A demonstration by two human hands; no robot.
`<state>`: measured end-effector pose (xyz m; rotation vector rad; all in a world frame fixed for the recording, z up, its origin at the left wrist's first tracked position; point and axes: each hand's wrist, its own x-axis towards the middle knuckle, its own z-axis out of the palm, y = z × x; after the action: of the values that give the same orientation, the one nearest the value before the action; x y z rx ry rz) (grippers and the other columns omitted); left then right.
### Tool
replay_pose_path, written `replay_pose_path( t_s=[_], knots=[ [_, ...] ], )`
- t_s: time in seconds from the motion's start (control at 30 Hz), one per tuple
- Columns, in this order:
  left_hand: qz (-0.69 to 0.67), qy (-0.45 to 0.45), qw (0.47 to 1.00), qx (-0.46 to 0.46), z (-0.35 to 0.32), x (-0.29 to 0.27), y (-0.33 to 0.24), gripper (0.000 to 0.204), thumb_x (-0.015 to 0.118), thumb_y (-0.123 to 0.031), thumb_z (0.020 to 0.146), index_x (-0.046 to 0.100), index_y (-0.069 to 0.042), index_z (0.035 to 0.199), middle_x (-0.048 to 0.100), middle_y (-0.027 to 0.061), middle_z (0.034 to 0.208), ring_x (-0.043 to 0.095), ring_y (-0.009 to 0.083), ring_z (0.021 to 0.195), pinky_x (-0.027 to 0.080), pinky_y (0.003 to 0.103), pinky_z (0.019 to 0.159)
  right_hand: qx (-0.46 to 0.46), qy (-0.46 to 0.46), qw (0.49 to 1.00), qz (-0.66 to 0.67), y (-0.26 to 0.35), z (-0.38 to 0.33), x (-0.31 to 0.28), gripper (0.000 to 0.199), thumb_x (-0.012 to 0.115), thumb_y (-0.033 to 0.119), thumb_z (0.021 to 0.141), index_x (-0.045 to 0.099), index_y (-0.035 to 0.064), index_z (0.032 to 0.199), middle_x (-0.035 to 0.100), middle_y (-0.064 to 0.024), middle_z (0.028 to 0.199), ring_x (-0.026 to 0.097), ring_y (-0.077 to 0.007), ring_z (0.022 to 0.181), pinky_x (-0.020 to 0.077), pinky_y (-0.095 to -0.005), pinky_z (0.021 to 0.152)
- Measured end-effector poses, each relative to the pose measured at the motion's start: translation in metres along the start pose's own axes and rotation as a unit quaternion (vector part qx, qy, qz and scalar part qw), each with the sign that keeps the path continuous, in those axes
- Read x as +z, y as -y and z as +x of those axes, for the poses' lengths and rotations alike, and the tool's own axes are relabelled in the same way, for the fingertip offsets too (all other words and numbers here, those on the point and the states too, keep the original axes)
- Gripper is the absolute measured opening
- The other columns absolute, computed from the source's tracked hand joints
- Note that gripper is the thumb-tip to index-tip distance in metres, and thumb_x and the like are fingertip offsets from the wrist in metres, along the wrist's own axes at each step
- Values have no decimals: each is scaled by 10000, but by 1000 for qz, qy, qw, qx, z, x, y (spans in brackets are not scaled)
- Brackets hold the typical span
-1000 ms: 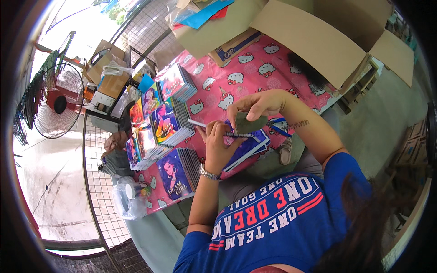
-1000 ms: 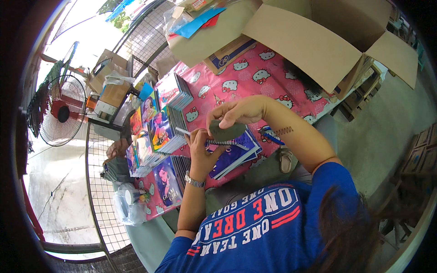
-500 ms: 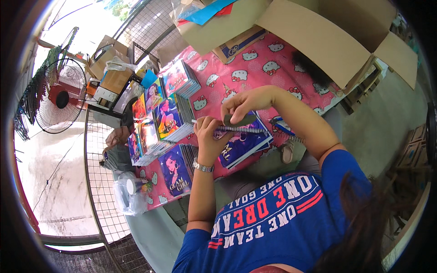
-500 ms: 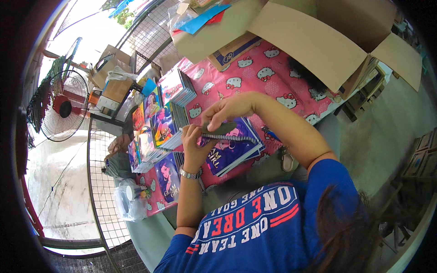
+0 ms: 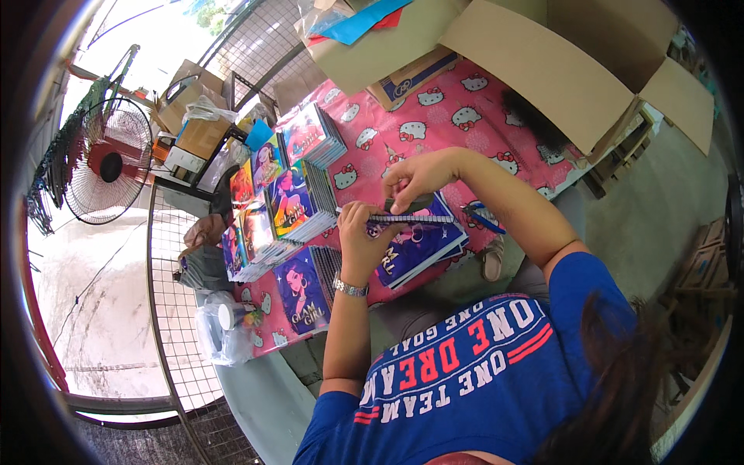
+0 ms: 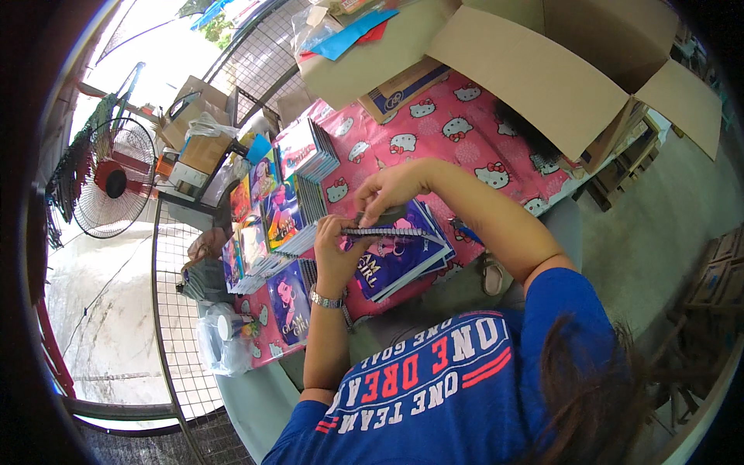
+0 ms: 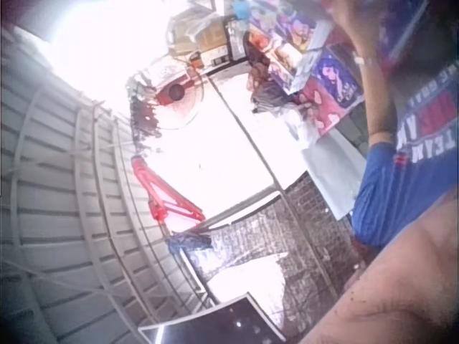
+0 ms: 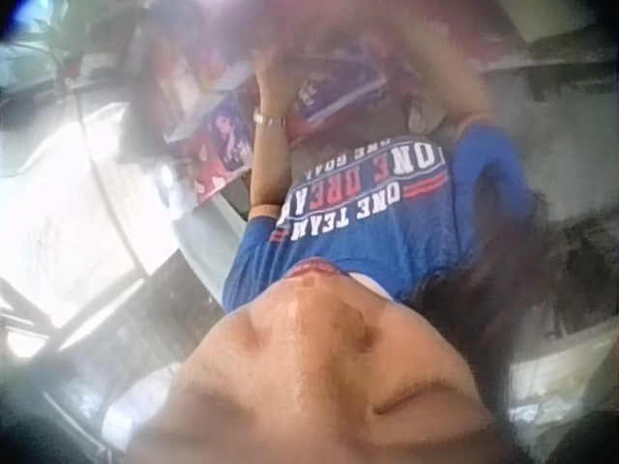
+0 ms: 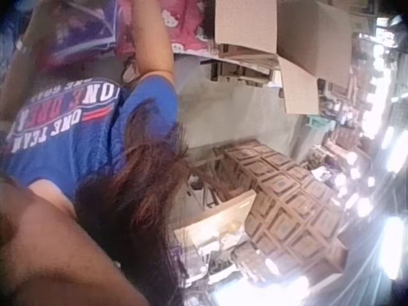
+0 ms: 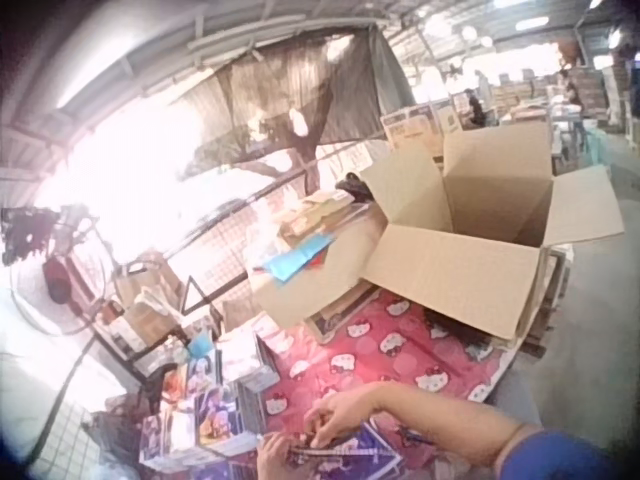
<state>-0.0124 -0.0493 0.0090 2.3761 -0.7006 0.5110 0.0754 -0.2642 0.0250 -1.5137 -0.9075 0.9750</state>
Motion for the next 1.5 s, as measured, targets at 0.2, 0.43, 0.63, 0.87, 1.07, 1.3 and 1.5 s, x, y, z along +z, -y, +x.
replay_pose_path(
  t_s=[0.2,0.43,0.63,0.87,1.07,1.3,1.5],
  knots=[
    [-32,6,999,-17,-1,-7,15,382,861,-126,633,639,-46,934,624,104,1001,581,314,976,469,407,854,-8,-6,1000,-15,4,9,-5,358,671,279,876,611,20,1115,620,-31,998,592,-106,937,474,-259,825],
    [-90,84,987,-103,1,-24,34,308,772,38,737,639,-23,1009,575,55,983,611,148,849,487,262,676,-29,-12,998,-54,2,29,-7,276,696,344,888,615,90,960,573,49,839,527,-62,756,413,-237,671],
    [-190,100,966,-141,-1,-19,50,297,760,53,764,608,-7,1013,569,34,948,608,125,833,500,267,710,-10,-22,997,-68,7,30,-10,265,682,315,897,629,63,957,603,34,849,564,-67,798,450,-241,710],
    [-343,81,915,-195,-1,-13,57,297,738,108,771,587,-18,993,590,3,948,608,97,868,507,253,752,-43,18,998,43,5,35,-10,386,669,403,877,661,58,1051,637,-20,936,593,-108,850,458,-263,707],
    [-372,53,903,-209,-6,-12,57,254,717,92,810,595,-17,1004,630,14,931,619,93,824,513,228,689,67,-48,986,-147,-31,46,-28,386,707,435,833,693,106,1035,671,-75,989,626,-137,923,479,-306,772],
    [-385,-81,886,-244,-11,3,49,247,657,44,886,609,16,1126,637,73,1015,627,99,778,577,245,636,166,-466,824,-277,-209,-56,-39,612,754,464,769,605,73,1216,517,-193,1352,437,-393,1287,404,-473,1017],
    [-324,-227,880,-261,-27,5,32,127,653,-108,945,669,0,1008,536,2,848,579,63,685,583,248,501,153,-531,670,-495,-205,-90,117,630,709,255,851,454,57,1391,473,-200,1352,432,-410,1277,354,-479,1078]
  ],
)
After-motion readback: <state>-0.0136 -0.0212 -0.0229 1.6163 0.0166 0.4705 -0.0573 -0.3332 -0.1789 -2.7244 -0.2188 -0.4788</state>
